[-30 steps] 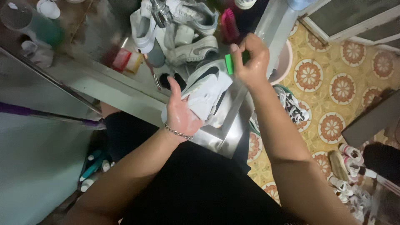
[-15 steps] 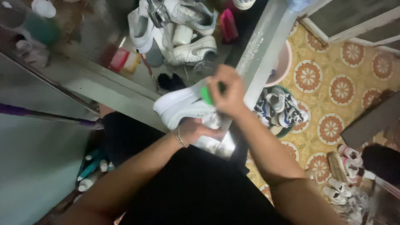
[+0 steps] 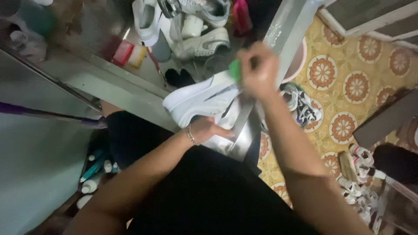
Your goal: The person cleans shoes and a shoe insole by hand with a brush over a sink.
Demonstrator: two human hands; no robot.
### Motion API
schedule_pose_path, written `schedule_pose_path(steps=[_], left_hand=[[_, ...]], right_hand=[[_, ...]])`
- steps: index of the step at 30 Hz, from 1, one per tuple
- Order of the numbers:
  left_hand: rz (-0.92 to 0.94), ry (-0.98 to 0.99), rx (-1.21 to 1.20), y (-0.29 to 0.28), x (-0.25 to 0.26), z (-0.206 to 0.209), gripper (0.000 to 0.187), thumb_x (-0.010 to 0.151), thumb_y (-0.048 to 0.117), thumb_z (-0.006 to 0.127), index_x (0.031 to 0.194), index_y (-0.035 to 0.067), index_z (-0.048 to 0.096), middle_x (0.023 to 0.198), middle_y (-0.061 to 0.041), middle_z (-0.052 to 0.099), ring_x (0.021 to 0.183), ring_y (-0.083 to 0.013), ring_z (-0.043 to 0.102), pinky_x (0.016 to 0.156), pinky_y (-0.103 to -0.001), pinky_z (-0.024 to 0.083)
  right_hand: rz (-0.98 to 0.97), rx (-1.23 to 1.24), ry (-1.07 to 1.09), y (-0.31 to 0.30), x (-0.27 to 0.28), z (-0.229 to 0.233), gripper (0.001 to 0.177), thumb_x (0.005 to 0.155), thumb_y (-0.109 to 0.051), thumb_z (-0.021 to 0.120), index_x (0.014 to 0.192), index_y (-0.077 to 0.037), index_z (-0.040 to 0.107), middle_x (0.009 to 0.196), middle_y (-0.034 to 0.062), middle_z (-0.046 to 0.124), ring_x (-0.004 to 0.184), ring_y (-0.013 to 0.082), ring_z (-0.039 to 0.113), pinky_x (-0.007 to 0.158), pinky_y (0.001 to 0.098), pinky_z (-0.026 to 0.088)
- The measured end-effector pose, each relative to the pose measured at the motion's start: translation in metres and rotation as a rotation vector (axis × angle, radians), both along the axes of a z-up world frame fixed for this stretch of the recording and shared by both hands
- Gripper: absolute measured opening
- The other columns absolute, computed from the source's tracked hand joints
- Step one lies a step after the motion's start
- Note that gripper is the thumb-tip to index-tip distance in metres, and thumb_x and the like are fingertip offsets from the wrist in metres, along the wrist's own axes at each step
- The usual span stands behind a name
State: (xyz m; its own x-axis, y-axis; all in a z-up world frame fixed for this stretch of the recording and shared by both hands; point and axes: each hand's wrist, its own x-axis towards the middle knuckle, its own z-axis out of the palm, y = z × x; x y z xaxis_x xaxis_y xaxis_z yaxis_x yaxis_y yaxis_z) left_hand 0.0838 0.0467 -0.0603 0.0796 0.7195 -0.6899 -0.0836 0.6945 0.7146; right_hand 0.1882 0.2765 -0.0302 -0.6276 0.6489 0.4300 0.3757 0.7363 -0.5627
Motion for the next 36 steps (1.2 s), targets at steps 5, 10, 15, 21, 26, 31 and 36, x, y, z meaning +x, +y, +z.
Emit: schedule_pose_path(steps=[5, 10, 15, 21, 26, 31, 36], left_hand=[[0.062, 0.036, 0.570, -0.044, 0.031, -0.103, 0.073, 0.083, 0.048, 0.111, 0.121, -0.012, 0.094, 0.116, -0.035, 0.092, 0.128, -0.0366, 0.089, 0.131, -0.038, 0.062], [0.023, -0.132, 0.288, -0.001, -0.031, 0.034, 0.111, 0.082, 0.050, 0.112, 0.168, -0.006, 0.070, 0.169, -0.030, 0.075, 0.170, -0.0466, 0.060, 0.152, -0.058, 0.026], [-0.283, -0.187, 0.194, -0.003, -0.037, 0.012, 0.089, 0.101, 0.078, 0.083, 0.163, 0.015, 0.084, 0.175, -0.018, 0.075, 0.175, -0.0463, 0.053, 0.157, -0.061, 0.026], [-0.085, 0.029, 0.322, -0.045, 0.017, -0.128, 0.084, 0.093, 0.050, 0.111, 0.159, 0.005, 0.083, 0.150, -0.031, 0.085, 0.145, -0.0472, 0.079, 0.149, -0.051, 0.042], [-0.005, 0.011, 0.587, -0.001, -0.016, 0.000, 0.095, 0.081, 0.023, 0.113, 0.158, -0.017, 0.075, 0.139, -0.041, 0.085, 0.142, -0.0577, 0.079, 0.143, -0.066, 0.047], [0.106, -0.019, 0.456, -0.050, 0.019, -0.129, 0.094, 0.081, 0.037, 0.118, 0.158, 0.001, 0.080, 0.156, -0.025, 0.085, 0.151, -0.0412, 0.075, 0.145, -0.060, 0.045], [-0.002, -0.004, 0.433, -0.016, -0.031, -0.005, 0.098, 0.085, 0.049, 0.113, 0.163, 0.003, 0.075, 0.149, -0.025, 0.087, 0.141, -0.0429, 0.084, 0.141, -0.060, 0.051]], right_hand=[[0.465, -0.033, 0.211, -0.064, -0.024, -0.022, 0.034, 0.111, -0.009, 0.080, 0.081, -0.016, 0.068, 0.079, 0.0096, 0.063, 0.073, 0.0390, 0.065, 0.075, 0.0488, 0.053], [0.388, -0.018, 0.275, -0.002, -0.007, -0.003, 0.027, 0.120, -0.012, 0.080, 0.094, -0.011, 0.074, 0.088, 0.0117, 0.070, 0.080, 0.0403, 0.071, 0.080, 0.0491, 0.055], [0.481, -0.154, 0.285, -0.059, -0.005, -0.002, 0.028, 0.108, -0.023, 0.088, 0.084, -0.014, 0.077, 0.078, 0.0076, 0.072, 0.071, 0.0367, 0.069, 0.074, 0.0514, 0.057], [0.359, -0.093, 0.206, -0.077, 0.007, -0.013, 0.038, 0.113, -0.012, 0.074, 0.075, -0.014, 0.067, 0.072, 0.0066, 0.063, 0.067, 0.0329, 0.064, 0.073, 0.0434, 0.053], [0.275, 0.078, 0.248, 0.000, 0.034, -0.024, 0.030, 0.119, -0.005, 0.076, 0.089, -0.005, 0.069, 0.081, 0.0155, 0.061, 0.070, 0.0413, 0.059, 0.074, 0.0527, 0.049], [0.311, -0.072, 0.374, -0.092, 0.014, -0.037, 0.035, 0.118, -0.021, 0.076, 0.084, -0.010, 0.069, 0.078, 0.0104, 0.061, 0.067, 0.0344, 0.059, 0.072, 0.0450, 0.048], [0.173, -0.007, 0.289, -0.050, 0.021, -0.034, 0.038, 0.121, -0.016, 0.076, 0.085, -0.011, 0.065, 0.077, 0.0078, 0.058, 0.069, 0.0312, 0.055, 0.073, 0.0469, 0.048]])
